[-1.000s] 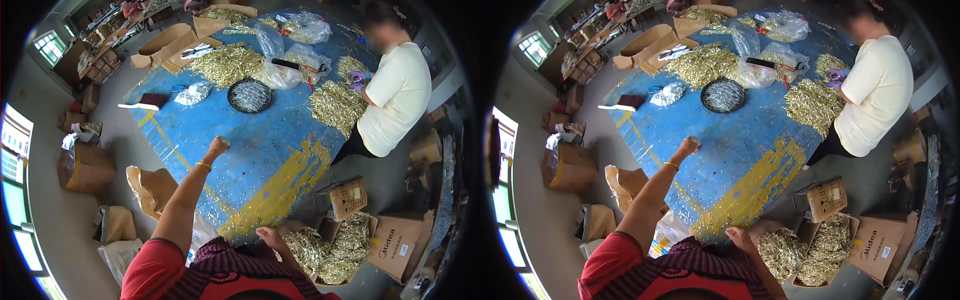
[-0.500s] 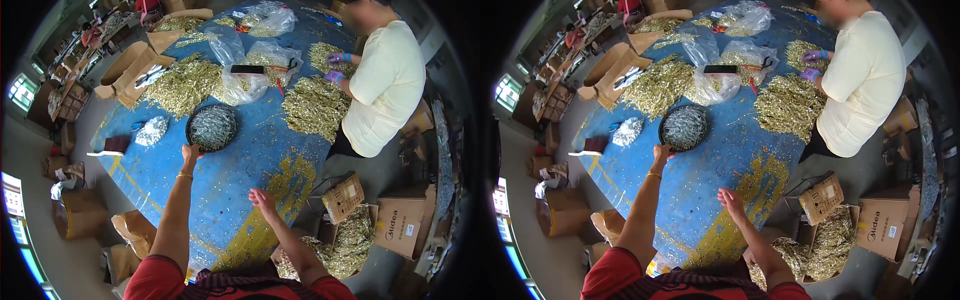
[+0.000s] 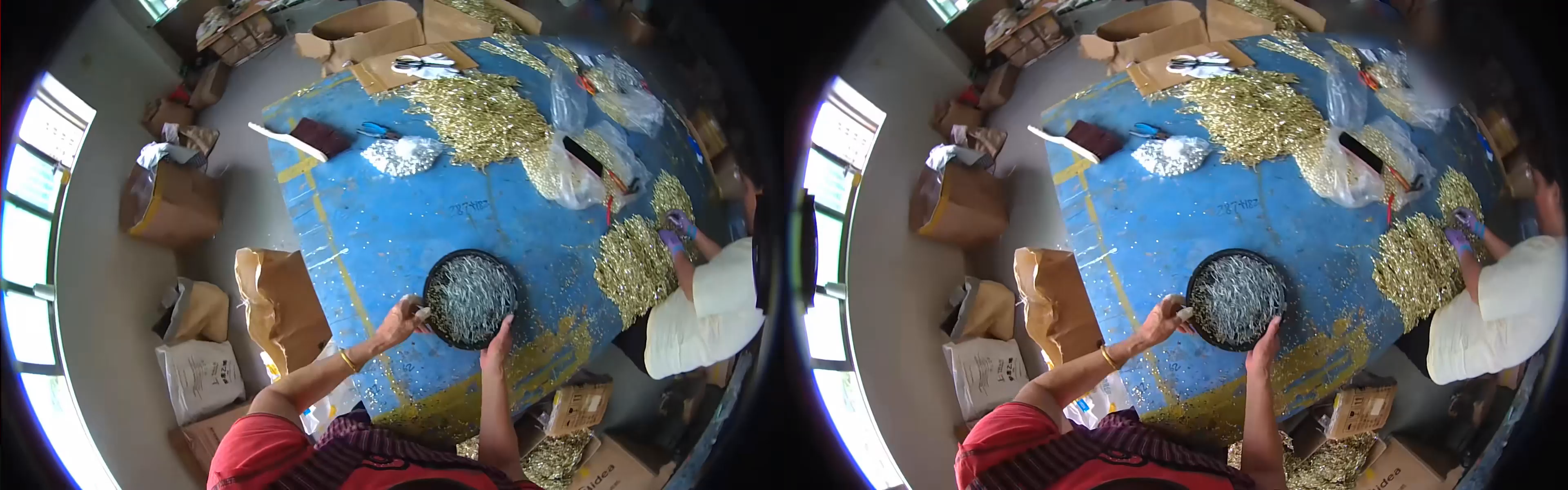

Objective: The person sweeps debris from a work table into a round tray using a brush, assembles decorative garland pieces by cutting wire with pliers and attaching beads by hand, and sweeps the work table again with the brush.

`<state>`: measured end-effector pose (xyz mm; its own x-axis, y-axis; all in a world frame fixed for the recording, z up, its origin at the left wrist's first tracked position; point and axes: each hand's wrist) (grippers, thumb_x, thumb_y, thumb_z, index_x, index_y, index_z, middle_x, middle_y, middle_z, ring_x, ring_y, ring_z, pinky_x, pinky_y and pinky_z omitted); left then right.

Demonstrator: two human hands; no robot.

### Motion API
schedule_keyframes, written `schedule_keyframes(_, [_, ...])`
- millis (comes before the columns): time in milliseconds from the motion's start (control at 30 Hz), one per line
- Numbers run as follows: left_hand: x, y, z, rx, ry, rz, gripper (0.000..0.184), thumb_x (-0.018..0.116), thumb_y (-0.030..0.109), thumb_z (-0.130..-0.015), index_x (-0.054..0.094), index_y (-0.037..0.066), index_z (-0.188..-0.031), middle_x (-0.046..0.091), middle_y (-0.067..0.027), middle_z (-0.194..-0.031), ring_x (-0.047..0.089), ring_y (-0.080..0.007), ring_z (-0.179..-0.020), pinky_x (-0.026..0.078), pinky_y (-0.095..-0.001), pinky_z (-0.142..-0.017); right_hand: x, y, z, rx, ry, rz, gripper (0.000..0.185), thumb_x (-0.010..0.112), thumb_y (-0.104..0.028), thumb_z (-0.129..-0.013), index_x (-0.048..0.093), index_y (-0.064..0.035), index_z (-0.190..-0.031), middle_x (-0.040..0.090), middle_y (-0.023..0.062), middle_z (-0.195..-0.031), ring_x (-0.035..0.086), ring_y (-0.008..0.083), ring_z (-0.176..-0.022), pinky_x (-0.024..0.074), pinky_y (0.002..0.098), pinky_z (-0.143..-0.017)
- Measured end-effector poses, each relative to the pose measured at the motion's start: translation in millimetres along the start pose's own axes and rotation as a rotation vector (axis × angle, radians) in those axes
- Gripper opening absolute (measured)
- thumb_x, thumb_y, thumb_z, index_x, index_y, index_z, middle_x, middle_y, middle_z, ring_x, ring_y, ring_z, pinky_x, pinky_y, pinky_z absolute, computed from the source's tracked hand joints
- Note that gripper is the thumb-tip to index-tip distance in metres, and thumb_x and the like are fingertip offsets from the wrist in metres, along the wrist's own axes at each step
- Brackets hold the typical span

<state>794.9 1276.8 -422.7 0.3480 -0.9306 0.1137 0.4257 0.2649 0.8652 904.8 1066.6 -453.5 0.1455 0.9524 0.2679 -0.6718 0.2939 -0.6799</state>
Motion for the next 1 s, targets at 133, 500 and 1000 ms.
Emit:
schedule_keyframes(133, [-122, 27, -38, 0.435, 0.571, -0.773, 0.041, 0.062, 0.033, -0.082, 0.052, 0.006, -0.111, 0.059, -0.0166, -0.100, 0.058, -0.0363, -0.088, 0.047, -0.0414, -0.073, -32, 8, -3, -0.065, -0.007, -0.076, 0.073, 0.041, -0.057, -0.087, 0.029, -0.0047, -0.136, 0.036, 0.0107, -0.137, 0.040, 0.0259, -0.122, 0.0325, 0.0398, -0.102])
schedule_keyframes(500, [-366, 113, -243, 0.580, 0.775, -1.611, 0.033, 0.052, 0.010, -0.080, 0.053, 0.013, -0.113, 0.055, -0.0130, -0.111, 0.051, -0.0307, -0.106, 0.041, -0.0440, -0.088, -51, -3, 52, -0.038, 0.032, -0.020, 0.059, 0.041, -0.047, -0.091, 0.041, 0.0002, -0.127, 0.046, 0.0081, -0.125, 0.049, 0.0186, -0.106, 0.0393, 0.0353, -0.090])
schedule_keyframes(1000, [-60, 39, -53, 0.862, 0.044, -1.392, 0.037, 0.066, 0.017, -0.072, 0.056, 0.012, -0.107, 0.050, -0.0088, -0.102, 0.049, -0.0283, -0.093, 0.037, -0.0448, -0.077, -74, -6, 85, -0.165, 0.139, 0.112, 0.051, 0.035, -0.039, -0.096, 0.052, 0.0061, -0.112, 0.057, 0.0113, -0.110, 0.051, 0.0185, -0.098, 0.0370, 0.0316, -0.089])
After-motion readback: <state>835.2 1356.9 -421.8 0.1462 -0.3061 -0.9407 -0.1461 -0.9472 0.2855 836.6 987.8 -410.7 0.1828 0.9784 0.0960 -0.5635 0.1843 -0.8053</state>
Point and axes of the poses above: each hand's wrist, its own z-axis away from the middle knuckle, its own x-axis out of the palm, y = z × x
